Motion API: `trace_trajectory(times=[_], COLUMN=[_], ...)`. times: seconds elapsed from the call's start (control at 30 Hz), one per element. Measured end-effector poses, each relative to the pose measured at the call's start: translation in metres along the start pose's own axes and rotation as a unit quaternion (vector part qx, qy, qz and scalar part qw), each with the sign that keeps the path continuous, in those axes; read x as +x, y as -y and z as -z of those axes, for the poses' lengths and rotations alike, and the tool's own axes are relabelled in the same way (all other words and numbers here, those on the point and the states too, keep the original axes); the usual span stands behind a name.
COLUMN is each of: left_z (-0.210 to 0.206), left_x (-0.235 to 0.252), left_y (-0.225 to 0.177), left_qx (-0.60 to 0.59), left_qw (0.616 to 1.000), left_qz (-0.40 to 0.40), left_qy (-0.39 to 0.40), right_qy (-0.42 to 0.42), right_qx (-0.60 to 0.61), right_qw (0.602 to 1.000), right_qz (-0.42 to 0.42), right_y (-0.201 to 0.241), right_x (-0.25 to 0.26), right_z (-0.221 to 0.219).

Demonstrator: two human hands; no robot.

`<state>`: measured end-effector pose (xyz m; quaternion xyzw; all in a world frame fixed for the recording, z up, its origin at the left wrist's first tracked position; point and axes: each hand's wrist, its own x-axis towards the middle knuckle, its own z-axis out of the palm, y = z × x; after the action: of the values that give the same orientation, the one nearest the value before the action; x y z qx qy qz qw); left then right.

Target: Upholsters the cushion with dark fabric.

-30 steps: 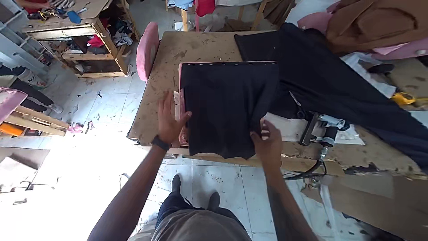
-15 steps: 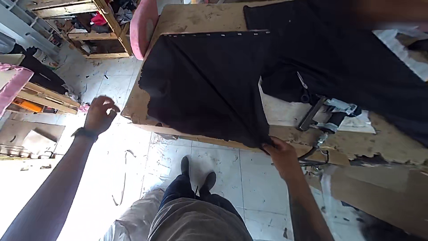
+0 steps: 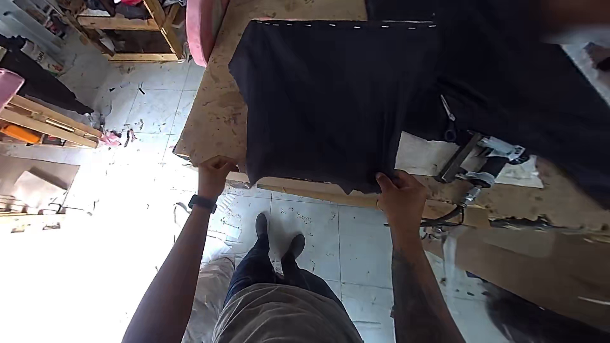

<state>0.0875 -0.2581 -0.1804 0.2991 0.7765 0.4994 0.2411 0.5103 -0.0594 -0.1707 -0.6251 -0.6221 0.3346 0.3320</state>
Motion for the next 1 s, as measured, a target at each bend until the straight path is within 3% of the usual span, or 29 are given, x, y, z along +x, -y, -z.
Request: trace_trajectory(times=[0.1,0.2,0.27,0.37,0.5,0.57,0.63,0.73,0.87,1.0], left_z=[0.01,-0.007,-0.022,-0.015,0.008,0.015,0.012,-0.004,-0.031,-0.034], left_x=[0.002,0.019,0.028,0.032,0.028,0.023,0.017,0.011,0.014,0.025], left_y=[0.005,-0.012,-0.019,-0.033,-0.051,-0.063,-0.068,-0.05,-0.001,0.011], left_qx=[0.012,-0.011,-0.049,-0.062,-0.153,-0.204,-0.249,-0.283,-0.367,-0.36], left_qw=[1.0,0.991,0.985,0.991,0.983,0.971,0.962,0.954,0.929,0.932], left_qz=[0.026,0.027,0.028,0.001,0.02,-0.006,-0.051,-0.093,-0.039,-0.012], left_qy=[-0.005,0.134,0.165,0.12,0.1,0.125,0.102,0.026,-0.013,-0.03], right_qy=[-0.039,-0.023,0.017,0.002,0.06,0.054,0.01,-0.007,-0.017,-0.027], right_qx=[0.008,0.014,0.03,0.1,0.267,0.351,0.407,0.477,0.489,0.473], right_qw=[0.999,0.998,0.998,0.993,0.958,0.934,0.913,0.878,0.872,0.88], right_qz=[-0.031,-0.052,-0.053,-0.058,-0.082,-0.049,0.009,0.038,-0.031,-0.024], right_y=[0.0,0.015,0.016,0.023,0.034,0.046,0.054,0.031,-0.012,-0.022], right_x=[-0.01,-0.019,-0.013,0.002,0.001,-0.002,-0.003,-0.005,-0.014,-0.012], right_z=[0.014,0.008,-0.008,-0.012,0.024,0.033,0.033,0.011,-0.032,-0.038])
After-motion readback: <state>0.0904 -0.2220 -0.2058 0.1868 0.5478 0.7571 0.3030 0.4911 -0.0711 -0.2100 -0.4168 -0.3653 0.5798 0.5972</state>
